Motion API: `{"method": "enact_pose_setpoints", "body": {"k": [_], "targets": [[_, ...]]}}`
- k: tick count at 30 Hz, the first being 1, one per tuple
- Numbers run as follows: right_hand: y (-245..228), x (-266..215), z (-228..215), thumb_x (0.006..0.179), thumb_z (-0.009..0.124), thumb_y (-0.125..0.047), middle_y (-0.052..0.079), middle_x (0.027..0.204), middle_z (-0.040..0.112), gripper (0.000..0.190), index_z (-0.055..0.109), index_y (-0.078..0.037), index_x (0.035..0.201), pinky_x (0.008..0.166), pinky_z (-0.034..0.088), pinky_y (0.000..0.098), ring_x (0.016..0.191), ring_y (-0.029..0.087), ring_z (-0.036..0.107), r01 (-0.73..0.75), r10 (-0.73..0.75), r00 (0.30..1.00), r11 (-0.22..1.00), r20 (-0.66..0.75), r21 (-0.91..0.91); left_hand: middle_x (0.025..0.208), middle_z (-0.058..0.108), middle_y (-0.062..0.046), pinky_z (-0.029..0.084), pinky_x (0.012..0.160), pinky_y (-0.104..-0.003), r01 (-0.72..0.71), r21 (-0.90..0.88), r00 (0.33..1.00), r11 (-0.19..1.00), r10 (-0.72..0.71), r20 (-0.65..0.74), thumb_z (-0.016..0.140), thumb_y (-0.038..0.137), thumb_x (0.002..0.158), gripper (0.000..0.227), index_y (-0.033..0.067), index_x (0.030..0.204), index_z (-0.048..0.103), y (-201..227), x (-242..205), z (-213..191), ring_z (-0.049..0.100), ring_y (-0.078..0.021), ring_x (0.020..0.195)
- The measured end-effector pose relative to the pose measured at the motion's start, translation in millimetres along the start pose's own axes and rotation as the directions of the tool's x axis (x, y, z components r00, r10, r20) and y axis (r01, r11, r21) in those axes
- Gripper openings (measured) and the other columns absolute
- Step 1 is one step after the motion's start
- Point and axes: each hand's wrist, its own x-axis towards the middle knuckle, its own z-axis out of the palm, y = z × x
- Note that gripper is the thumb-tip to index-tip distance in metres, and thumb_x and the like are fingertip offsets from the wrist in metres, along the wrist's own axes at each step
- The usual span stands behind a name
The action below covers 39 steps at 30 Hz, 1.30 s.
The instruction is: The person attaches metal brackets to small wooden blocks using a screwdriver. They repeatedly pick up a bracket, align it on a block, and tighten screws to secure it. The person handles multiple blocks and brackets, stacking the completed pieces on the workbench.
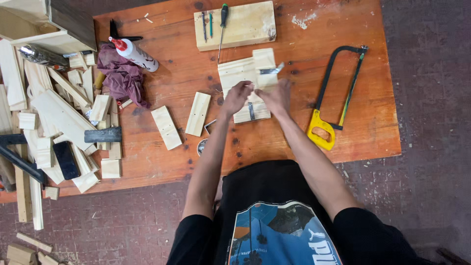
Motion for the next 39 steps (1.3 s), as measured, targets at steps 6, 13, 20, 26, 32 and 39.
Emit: {"method": "enact_pose_setpoints", "body": {"k": [6, 13, 20, 26, 32, 39], "targets": [[-1.5, 17.4, 42.9, 0.075, 0.086, -0.032, 0.028, 0.119, 0.05, 0.071, 0.048, 0.008, 0.12, 0.101, 0.048, 0.0577, 0.118, 0.054, 0.054, 0.117, -0.117, 0.991, 0.993, -0.057, 0.003, 0.093, 0.071, -0.015, 0.067, 0.07, -0.038, 0.063, -0.485, 0.986, 0.872, -0.13, -0.105, 0.068, 0.015, 0.089, 0.033, 0.0067, 0.12, 0.066, -19.4, 46.5, 16.5, 0.074, -0.0271, 0.081], [45.4, 41.2, 53.9, 0.086, 0.082, -0.034, 0.016, 0.107, 0.067, 0.066, 0.05, -0.005, 0.135, 0.074, 0.058, 0.0403, 0.094, 0.031, 0.071, 0.015, -0.046, 0.988, 0.979, 0.148, 0.206, 0.102, 0.061, -0.018, 0.064, 0.084, -0.051, 0.051, -0.575, 0.982, 0.816, -0.146, -0.12, 0.062, 0.009, 0.097, 0.035, 0.0013, 0.131, 0.063, 1.2, 17.0, -25.0, 0.073, -0.0271, 0.086], [66.1, 66.8, 79.2, 0.094, 0.071, -0.026, 0.012, 0.094, 0.073, 0.049, 0.057, 0.002, 0.131, 0.055, 0.057, 0.0184, 0.069, 0.012, 0.07, -0.203, 0.027, 0.934, 0.86, 0.357, 0.467, 0.097, 0.066, -0.008, 0.065, 0.084, -0.039, 0.062, -0.627, 0.966, 0.777, -0.204, -0.157, 0.073, 0.016, 0.093, 0.036, 0.0052, 0.127, 0.067, -64.5, 39.7, 5.3, 0.075, -0.0191, 0.081], [105.9, 103.9, 114.0, 0.092, 0.069, -0.006, 0.017, 0.091, 0.07, 0.043, 0.056, 0.009, 0.13, 0.064, 0.067, 0.0285, 0.071, 0.019, 0.075, -0.292, 0.077, 0.934, 0.728, 0.348, 0.621, 0.098, 0.072, -0.015, 0.066, 0.069, -0.033, 0.163, -0.591, 0.951, 0.79, -0.286, -0.12, 0.084, 0.025, 0.09, 0.05, 0.0005, 0.128, 0.064, -72.7, 47.2, 13.5, 0.076, -0.0228, 0.076], [131.3, 136.0, 123.5, 0.09, 0.062, 0.003, 0.021, 0.091, 0.065, 0.037, 0.061, 0.009, 0.127, 0.066, 0.069, 0.0373, 0.071, 0.028, 0.077, -0.328, 0.134, 0.931, 0.713, 0.339, 0.62, 0.091, 0.078, -0.009, 0.058, 0.058, -0.024, 0.342, -0.31, 0.917, 0.887, -0.387, -0.096, 0.074, 0.046, 0.092, 0.054, 0.0019, 0.123, 0.069, -56.9, 28.5, 3.3, 0.074, -0.0149, 0.071], [138.4, 182.9, 127.8, 0.081, 0.06, -0.004, 0.014, 0.099, 0.071, 0.042, 0.077, -0.019, 0.116, 0.076, 0.059, 0.0365, 0.085, 0.025, 0.069, -0.067, 0.046, 0.99, 0.986, 0.137, 0.155, 0.095, 0.078, -0.012, 0.062, 0.068, -0.028, 0.304, -0.307, 0.92, 0.902, -0.361, -0.151, 0.069, 0.035, 0.094, 0.038, 0.0055, 0.117, 0.074, -58.4, 8.2, -9.7, 0.074, -0.018, 0.08]]}}
